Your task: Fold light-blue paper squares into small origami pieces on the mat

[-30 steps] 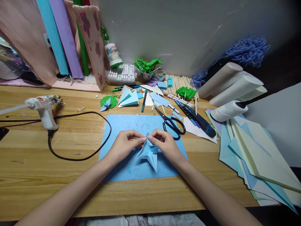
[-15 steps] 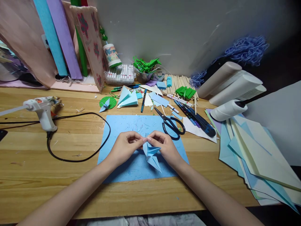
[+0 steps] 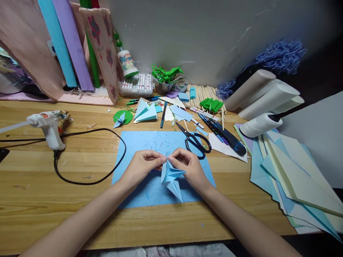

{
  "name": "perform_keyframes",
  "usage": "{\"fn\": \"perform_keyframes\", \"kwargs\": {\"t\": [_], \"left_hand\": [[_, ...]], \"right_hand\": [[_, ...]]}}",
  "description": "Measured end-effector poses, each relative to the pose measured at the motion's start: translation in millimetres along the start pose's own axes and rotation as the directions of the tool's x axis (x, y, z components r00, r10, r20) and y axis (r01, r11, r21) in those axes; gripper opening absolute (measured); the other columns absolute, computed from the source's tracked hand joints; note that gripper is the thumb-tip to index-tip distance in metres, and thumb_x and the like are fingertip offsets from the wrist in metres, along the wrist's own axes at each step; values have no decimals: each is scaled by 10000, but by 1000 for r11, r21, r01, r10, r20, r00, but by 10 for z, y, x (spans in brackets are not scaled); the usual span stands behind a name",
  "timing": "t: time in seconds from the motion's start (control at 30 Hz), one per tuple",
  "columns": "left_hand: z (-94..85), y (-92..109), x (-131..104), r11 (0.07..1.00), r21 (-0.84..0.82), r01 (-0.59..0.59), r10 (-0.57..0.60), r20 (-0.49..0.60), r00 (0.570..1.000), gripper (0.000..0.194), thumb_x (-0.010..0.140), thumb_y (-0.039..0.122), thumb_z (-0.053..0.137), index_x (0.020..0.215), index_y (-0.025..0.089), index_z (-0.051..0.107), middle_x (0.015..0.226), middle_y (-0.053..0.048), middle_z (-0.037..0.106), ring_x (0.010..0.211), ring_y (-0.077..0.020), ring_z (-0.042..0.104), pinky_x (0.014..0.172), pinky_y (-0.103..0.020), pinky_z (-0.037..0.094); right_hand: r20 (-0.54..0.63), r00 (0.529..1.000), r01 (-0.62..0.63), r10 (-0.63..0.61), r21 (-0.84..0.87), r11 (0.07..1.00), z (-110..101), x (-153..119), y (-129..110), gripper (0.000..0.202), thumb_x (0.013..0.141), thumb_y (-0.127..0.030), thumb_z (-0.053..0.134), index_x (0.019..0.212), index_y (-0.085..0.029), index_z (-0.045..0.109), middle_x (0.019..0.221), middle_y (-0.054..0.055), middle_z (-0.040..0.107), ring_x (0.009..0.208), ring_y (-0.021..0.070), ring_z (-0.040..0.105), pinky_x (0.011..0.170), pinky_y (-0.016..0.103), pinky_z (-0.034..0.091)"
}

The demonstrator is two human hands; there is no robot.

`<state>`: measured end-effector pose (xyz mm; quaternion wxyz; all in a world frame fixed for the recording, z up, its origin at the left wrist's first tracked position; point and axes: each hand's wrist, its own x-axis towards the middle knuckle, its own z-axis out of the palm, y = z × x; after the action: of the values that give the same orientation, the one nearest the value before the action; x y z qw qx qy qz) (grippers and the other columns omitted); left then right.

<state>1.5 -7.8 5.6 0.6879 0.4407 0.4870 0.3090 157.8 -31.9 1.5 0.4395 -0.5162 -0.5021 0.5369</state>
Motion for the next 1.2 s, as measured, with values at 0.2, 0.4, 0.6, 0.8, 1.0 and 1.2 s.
{"fn": "perform_keyframes", "kwargs": {"t": [0.2, 0.4, 0.6, 0.8, 1.0, 1.2], "left_hand": [[1, -6, -6, 999, 36, -18, 18, 1, 1000, 239, 591, 336, 724, 706, 129, 690, 663, -32, 668, 603, -118, 575, 581, -215, 473], [8, 7, -22, 994, 85, -75, 76, -9, 997, 236, 602, 345, 717, 668, 125, 664, 634, -28, 656, 586, -118, 574, 564, -211, 463], [0, 13, -38, 979, 144, -144, 148, -21, 989, 190, 633, 296, 694, 682, 120, 642, 633, -12, 624, 568, -98, 537, 523, -185, 417], [36, 10, -80, 924, 311, -223, 240, -16, 971, 126, 683, 236, 623, 687, 111, 637, 658, -39, 640, 621, -125, 567, 606, -215, 452], [42, -22, -105, 885, 378, -272, 298, -10, 955, 133, 705, 249, 600, 683, 124, 640, 651, -34, 643, 621, -130, 580, 617, -221, 466], [47, -6, -86, 923, 310, -229, 238, 9, 971, 170, 697, 295, 621, 681, 127, 646, 661, -40, 658, 627, -136, 588, 595, -218, 459]], "right_hand": [[-8, 1000, 12, -13, -41, 999, 13, -26, 26, 205, 738, -345, 609, 668, -156, 572, 623, -1, 550, 541, 97, 470, 459, 203, 373], [-12, 999, 46, -47, -61, 997, 17, -38, 42, 174, 753, -314, 604, 679, -160, 574, 653, 4, 562, 588, 110, 505, 498, 205, 395], [21, 998, 65, -63, -65, 996, 3, -21, 25, 185, 801, -313, 546, 696, -164, 576, 634, -11, 534, 592, 103, 494, 527, 207, 398], [23, 992, 123, -121, -153, 980, 4, -15, 1, 128, 747, -310, 619, 769, -184, 619, 774, 21, 589, 725, 140, 549, 599, 234, 440], [5, 989, 146, -147, -168, 975, 15, -30, -13, 110, 766, -271, 597, 714, -177, 619, 738, 28, 587, 699, 140, 553, 577, 238, 447], [-23, 998, 62, -62, -9, 998, 24, -20, 4, 160, 741, -321, 620, 695, -171, 594, 688, 1, 571, 541, 104, 546, 514, 229, 463]]}}
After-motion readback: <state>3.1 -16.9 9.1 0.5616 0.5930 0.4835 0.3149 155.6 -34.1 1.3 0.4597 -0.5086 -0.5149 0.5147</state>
